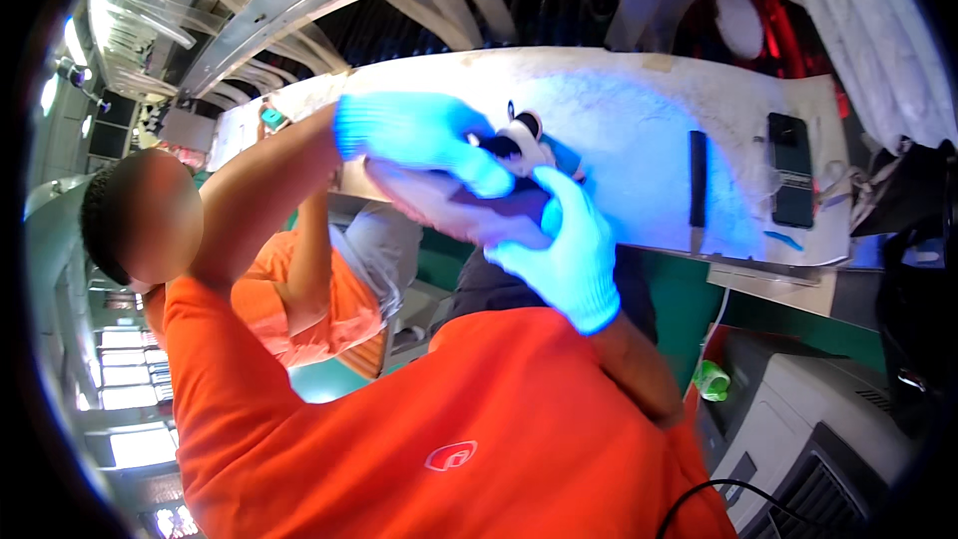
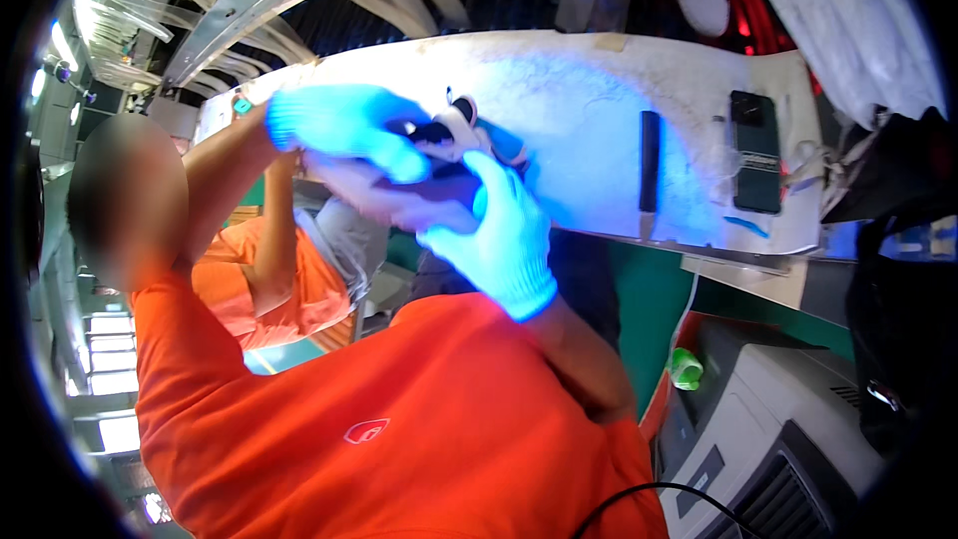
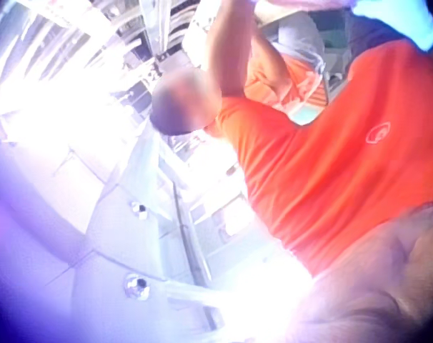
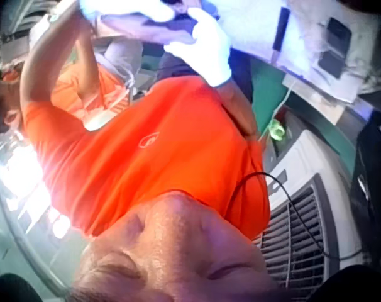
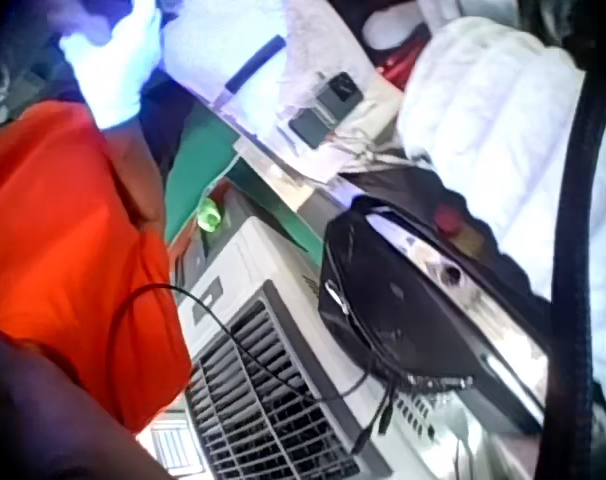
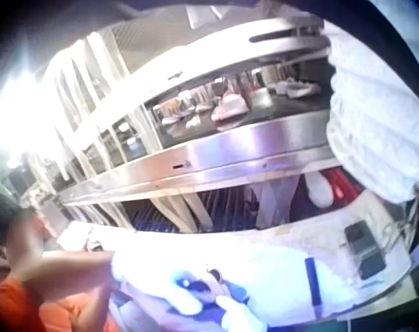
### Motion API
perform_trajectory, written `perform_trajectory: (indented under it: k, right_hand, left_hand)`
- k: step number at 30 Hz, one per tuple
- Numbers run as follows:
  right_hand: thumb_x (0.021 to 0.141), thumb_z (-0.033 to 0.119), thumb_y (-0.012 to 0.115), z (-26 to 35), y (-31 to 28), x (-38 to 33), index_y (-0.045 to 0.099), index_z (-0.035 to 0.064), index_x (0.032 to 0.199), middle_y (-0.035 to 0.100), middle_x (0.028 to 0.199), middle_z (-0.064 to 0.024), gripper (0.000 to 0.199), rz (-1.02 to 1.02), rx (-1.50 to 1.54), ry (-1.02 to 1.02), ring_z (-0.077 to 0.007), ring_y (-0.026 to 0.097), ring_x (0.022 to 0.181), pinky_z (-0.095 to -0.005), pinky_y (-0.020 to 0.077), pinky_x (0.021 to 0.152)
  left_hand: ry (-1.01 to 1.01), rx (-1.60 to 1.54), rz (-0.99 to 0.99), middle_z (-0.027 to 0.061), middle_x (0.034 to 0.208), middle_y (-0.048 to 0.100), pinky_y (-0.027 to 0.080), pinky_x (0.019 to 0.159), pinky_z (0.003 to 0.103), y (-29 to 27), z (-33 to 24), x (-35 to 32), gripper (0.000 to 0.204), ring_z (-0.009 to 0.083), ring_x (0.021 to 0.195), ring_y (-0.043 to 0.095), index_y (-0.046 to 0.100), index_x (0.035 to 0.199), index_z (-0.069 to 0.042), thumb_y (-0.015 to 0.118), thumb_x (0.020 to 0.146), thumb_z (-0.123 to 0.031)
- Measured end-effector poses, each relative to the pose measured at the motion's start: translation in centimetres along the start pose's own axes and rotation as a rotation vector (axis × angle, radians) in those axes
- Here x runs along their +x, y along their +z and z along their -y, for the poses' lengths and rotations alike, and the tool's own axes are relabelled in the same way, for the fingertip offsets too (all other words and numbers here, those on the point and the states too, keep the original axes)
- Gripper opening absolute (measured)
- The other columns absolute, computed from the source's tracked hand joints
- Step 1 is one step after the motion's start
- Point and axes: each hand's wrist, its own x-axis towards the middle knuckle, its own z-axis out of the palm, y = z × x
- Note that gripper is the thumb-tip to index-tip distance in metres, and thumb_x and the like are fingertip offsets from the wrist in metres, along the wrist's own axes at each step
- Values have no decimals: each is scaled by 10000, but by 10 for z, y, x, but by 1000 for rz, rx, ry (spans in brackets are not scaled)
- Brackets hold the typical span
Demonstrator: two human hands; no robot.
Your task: The person uses a small black tool to scrape and clean the sole and sides of a sneaker. They repeatedly rotate the shoe to access different areas, including the heel and toe, while working at a factory-style workstation.
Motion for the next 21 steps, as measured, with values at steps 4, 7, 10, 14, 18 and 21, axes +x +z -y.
perform_trajectory:
  k: [4,7,10,14,18,21]
  right_hand:
    - [716,166,1041,-13,-27,-48,582,47,1529,658,1099,-46,942,-18,164,301,-249,710,1087,-414,640,971]
    - [725,-11,960,-19,-37,-48,530,31,1578,647,1231,-40,956,-143,940,733,-243,665,1232,-436,593,1088]
    - [728,-32,970,-25,-28,-55,529,1,1579,676,1327,-48,958,-194,687,424,-227,645,1254,-418,543,1157]
    - [756,-14,952,-27,-38,-60,544,1,1559,672,1432,-83,900,-141,814,492,-232,645,1326,-424,534,1155]
    - [750,9,964,-19,-33,-70,547,-12,1536,681,1430,-104,890,-157,780,533,-242,685,1270,-422,548,1134]
    - [746,64,1011,-1,-46,-81,550,-11,1519,669,1451,-138,904,-204,463,344,-269,688,1266,-449,563,1117]
  left_hand:
    - [401,-558,-2,212,1586,607,448,1233,445,30,34,-28,1267,304,1453,593,508,1595,95,937,729,-723]
    - [573,-888,-155,185,1632,562,409,1267,452,92,20,-38,1406,303,1508,544,398,1673,76,1040,644,-636]
    - [614,-1301,-456,150,1656,540,374,1296,485,165,5,-23,1157,284,1519,528,421,1677,16,1023,757,-344]
    - [303,-1495,-315,142,1326,710,595,1046,397,248,18,19,704,225,1164,722,573,1431,27,948,848,-99]
    - [465,-1555,-541,91,1279,712,575,1005,345,279,-17,50,727,156,1154,682,577,1367,32,999,810,-168]
    - [399,-1442,-644,63,1134,733,574,943,324,279,-12,59,647,121,1055,685,649,1232,5,1033,767,-229]
